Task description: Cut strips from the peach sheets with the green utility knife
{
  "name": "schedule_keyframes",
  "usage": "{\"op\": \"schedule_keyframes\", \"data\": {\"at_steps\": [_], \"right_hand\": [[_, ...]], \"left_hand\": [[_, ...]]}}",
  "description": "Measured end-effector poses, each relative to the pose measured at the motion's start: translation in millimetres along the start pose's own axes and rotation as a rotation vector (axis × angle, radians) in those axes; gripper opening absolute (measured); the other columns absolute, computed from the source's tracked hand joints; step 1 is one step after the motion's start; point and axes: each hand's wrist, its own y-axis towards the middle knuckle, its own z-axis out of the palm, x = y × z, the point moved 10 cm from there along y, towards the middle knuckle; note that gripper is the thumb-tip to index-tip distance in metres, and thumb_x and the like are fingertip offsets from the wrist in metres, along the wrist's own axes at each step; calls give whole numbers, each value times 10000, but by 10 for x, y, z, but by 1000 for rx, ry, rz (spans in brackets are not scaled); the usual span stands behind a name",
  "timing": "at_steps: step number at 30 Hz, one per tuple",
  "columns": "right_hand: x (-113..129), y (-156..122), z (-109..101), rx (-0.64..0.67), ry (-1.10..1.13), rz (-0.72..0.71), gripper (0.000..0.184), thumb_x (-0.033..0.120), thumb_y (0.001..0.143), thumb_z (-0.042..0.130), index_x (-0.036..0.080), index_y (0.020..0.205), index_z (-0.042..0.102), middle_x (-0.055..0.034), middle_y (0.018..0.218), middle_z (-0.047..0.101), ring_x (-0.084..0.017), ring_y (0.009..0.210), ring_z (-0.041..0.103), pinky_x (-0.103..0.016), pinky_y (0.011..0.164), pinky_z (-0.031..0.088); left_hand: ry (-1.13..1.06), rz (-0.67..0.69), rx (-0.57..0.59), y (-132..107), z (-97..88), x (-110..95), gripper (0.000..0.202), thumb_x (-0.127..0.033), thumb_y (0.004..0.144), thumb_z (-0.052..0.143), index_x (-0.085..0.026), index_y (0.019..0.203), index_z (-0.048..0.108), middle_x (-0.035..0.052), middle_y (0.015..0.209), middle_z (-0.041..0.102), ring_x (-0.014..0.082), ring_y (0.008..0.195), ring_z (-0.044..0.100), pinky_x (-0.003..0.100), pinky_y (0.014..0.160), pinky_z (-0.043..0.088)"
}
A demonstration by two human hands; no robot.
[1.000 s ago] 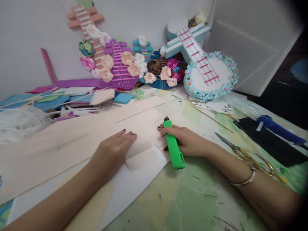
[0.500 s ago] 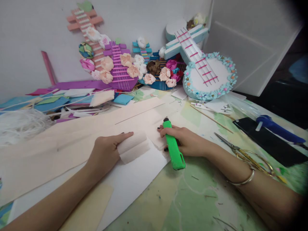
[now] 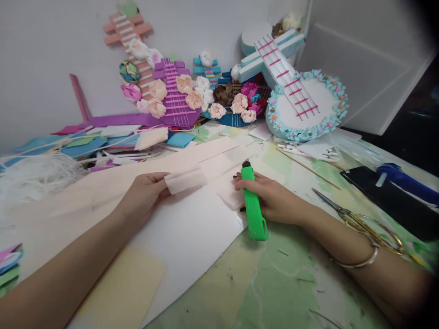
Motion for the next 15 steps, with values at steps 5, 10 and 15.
{"op": "schedule_keyframes", "data": {"at_steps": [5,10,15], "right_hand": [[-136,-49,-53,-56,0,57,325,295,868,628,220,1172,542,-119,1161,636,-270,1115,596,-392,896,512],[-142,-59,-39,-42,10,78,302,219,853,621,206,1150,567,-127,1142,647,-276,1097,613,-394,871,525],[-96,-58,-31,-42,17,57,312,158,843,590,195,1153,576,-136,1142,654,-285,1083,618,-399,854,529]], "left_hand": [[-50,16,24,53,-24,1,252,-253,665,790,-129,881,754,110,866,760,237,770,728,281,666,602],[-70,57,-31,82,-81,-8,287,-182,713,714,-99,988,708,104,856,755,235,823,730,330,785,605],[-45,76,-225,96,-276,-35,412,-75,691,651,-103,1102,632,33,684,710,180,694,716,339,811,601]]}}
